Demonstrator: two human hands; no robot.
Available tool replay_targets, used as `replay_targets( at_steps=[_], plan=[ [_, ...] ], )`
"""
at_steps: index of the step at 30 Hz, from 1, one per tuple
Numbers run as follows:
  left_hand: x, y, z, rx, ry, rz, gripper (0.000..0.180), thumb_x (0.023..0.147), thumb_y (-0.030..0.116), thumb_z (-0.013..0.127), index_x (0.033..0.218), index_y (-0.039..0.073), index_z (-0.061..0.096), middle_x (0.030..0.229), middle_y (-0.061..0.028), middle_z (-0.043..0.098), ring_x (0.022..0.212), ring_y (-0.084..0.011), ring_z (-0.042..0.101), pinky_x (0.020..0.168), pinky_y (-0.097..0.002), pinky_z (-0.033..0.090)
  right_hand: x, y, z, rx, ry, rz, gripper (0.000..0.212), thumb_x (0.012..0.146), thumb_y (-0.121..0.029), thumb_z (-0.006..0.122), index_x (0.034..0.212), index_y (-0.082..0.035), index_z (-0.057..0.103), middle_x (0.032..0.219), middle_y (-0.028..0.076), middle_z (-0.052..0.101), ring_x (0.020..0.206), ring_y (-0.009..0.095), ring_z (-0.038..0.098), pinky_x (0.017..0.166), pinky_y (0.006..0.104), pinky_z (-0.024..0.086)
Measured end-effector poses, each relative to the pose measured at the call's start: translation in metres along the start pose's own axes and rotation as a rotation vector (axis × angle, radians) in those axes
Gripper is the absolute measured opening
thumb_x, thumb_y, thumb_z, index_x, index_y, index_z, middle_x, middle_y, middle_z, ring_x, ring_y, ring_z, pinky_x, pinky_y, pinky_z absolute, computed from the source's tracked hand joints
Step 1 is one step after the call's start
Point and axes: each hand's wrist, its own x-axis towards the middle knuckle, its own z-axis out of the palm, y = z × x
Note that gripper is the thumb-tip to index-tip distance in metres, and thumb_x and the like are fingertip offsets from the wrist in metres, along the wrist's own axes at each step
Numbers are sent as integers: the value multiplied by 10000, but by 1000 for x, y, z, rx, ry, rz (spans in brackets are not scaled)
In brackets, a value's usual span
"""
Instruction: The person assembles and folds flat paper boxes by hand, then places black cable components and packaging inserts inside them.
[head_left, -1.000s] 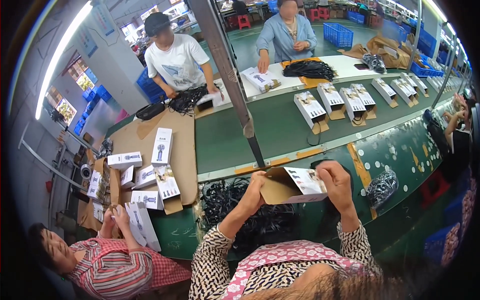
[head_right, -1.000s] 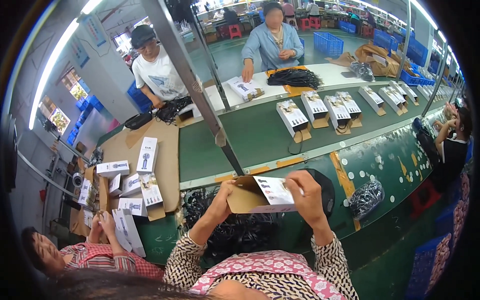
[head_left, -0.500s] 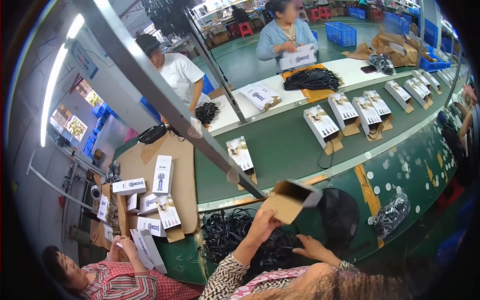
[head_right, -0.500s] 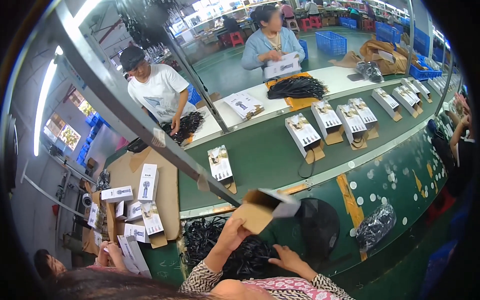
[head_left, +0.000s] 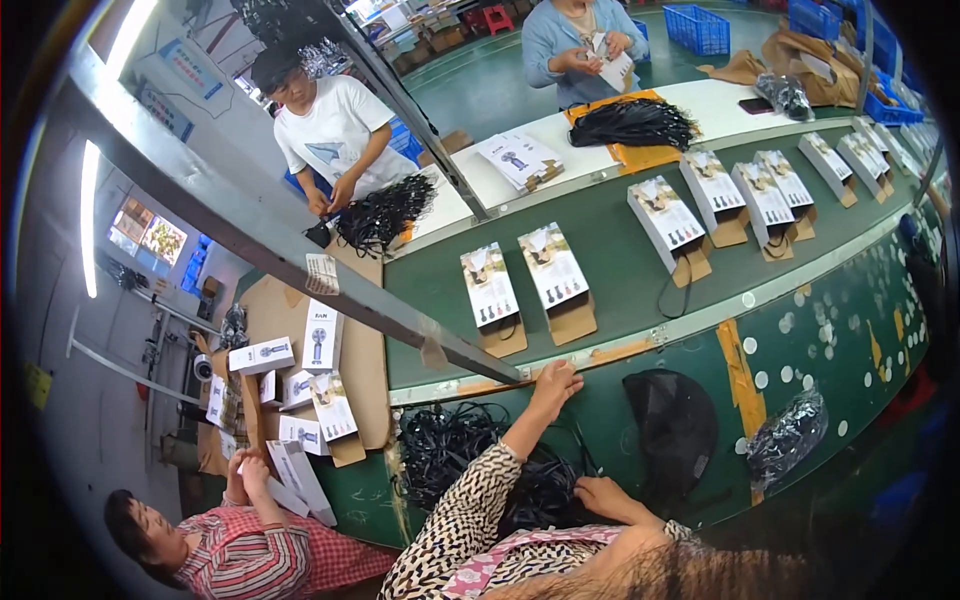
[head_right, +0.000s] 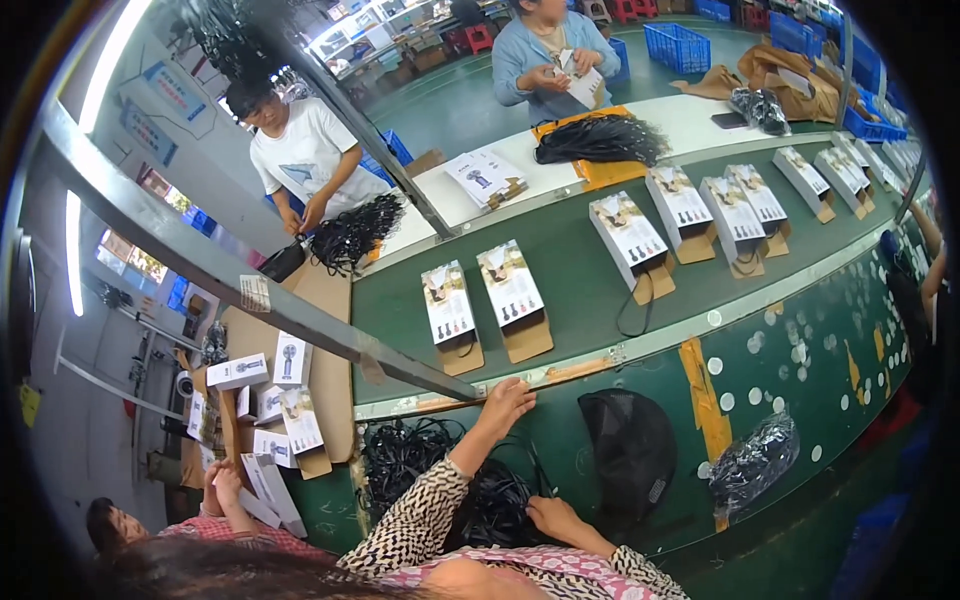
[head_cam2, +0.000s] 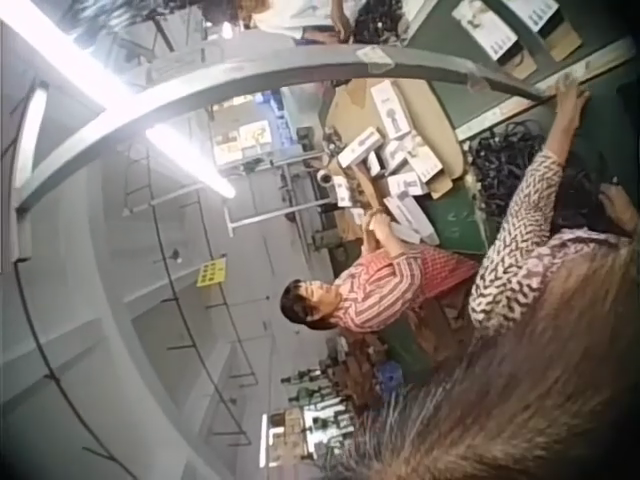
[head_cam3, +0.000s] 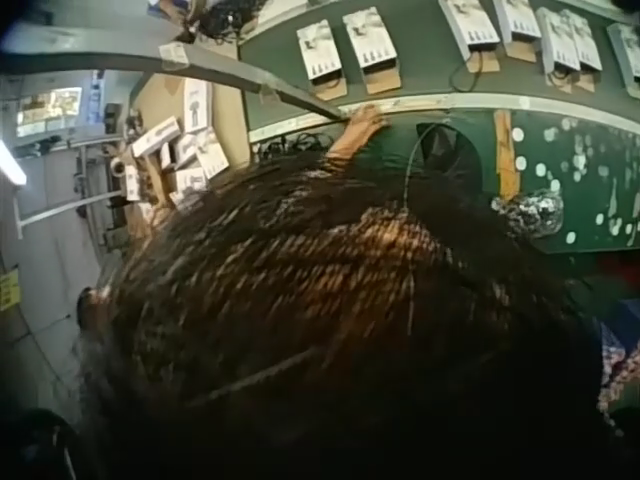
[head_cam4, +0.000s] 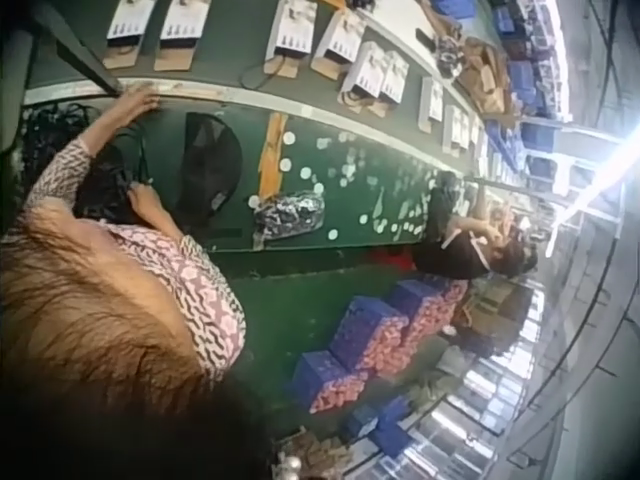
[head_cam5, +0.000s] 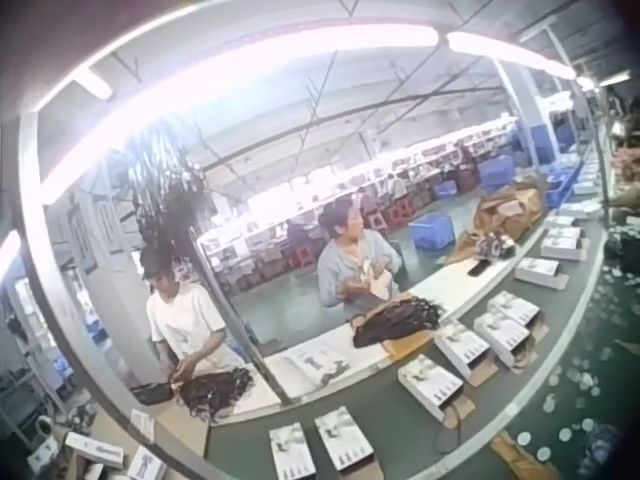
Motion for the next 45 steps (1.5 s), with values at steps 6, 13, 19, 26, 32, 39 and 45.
replay_targets(
  at_steps=[6,13,19,26,32,39,45],
  plan=[
    [-132,19,31,878,-417,313,356,886,214,545,1181,18,507,1105,-80,568,998,-147,542,843,-276,435,-9,-34,-35,68,29,-119,195,825,-206,547,879,-24,591,735,214,605,696,390,596,638,456,471],
    [-220,42,35,587,-623,78,256,925,228,511,1070,27,574,775,6,565,655,-46,491,608,-200,421,-45,-140,-116,875,377,-224,134,887,-67,490,908,36,571,683,70,590,540,115,557,492,250,447],
    [-280,137,30,616,-679,474,149,901,88,520,973,-22,589,769,-8,563,671,-68,495,601,-214,417,-117,-142,-157,1058,626,-568,235,945,-216,459,946,4,542,631,21,508,504,67,446,497,201,386],
    [-319,168,28,1045,-659,874,89,829,57,578,885,-13,573,796,-126,551,730,-263,551,628,-332,438,-144,-174,-133,300,842,-192,415,938,-354,439,1132,6,515,945,56,581,838,107,527,724,237,408],
    [-318,122,6,929,-666,1061,104,754,41,616,830,-21,584,888,-130,543,804,-309,541,698,-369,444,-87,-267,-52,-3,209,-511,554,715,-160,718,1196,-21,481,1130,129,541,1063,208,517,906,299,395],
    [-319,124,-81,263,-258,407,139,902,96,516,947,-4,602,918,-35,583,809,-87,555,730,-219,468,-38,-225,-16,410,-110,-40,173,855,-66,553,1013,3,562,897,60,580,851,83,539,716,214,410],
    [-313,45,-147,-348,-470,-135,141,887,165,564,959,43,554,954,-39,601,787,-123,580,728,-255,485,6,-265,52,741,-17,-257,157,935,-110,408,875,-10,514,793,45,550,686,114,503,613,234,413]
  ],
)
